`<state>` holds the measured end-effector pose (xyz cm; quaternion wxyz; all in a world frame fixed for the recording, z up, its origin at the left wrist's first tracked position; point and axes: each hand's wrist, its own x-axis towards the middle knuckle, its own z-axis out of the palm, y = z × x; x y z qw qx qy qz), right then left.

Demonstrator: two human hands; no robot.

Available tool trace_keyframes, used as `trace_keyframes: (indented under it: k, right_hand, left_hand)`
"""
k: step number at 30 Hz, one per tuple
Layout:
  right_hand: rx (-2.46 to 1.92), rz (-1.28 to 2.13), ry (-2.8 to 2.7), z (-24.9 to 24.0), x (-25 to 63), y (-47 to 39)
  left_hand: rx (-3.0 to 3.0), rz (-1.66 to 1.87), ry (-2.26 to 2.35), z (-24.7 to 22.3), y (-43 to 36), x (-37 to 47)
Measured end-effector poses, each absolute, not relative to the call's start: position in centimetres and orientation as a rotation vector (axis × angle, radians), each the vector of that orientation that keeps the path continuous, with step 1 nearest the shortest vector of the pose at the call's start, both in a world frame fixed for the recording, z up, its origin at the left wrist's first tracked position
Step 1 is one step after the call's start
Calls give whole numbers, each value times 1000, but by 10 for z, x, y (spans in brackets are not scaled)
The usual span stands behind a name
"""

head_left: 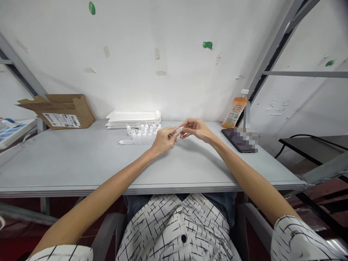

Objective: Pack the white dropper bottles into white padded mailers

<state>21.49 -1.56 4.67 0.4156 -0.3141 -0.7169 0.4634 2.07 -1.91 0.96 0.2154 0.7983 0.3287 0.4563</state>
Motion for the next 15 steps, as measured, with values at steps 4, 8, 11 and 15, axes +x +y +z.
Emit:
trace_keyframes:
  k: [4,8,11,15]
  right_hand:
    - [-823,1161,-1766,45,217,-20]
    - [-812,1185,-1706,40,216,-19]
    - [-795,1240,-1672,37,217,-15]
    - [-794,1247,-1676,39,221,-12]
  left_hand:
    - [2422,1277,922,4,-18,22]
    - [2672,1391,842,-2,-12,19]
    - [2833,1428,794,-7,-10,17]
    - [2896,1466,877,-7,-12,21]
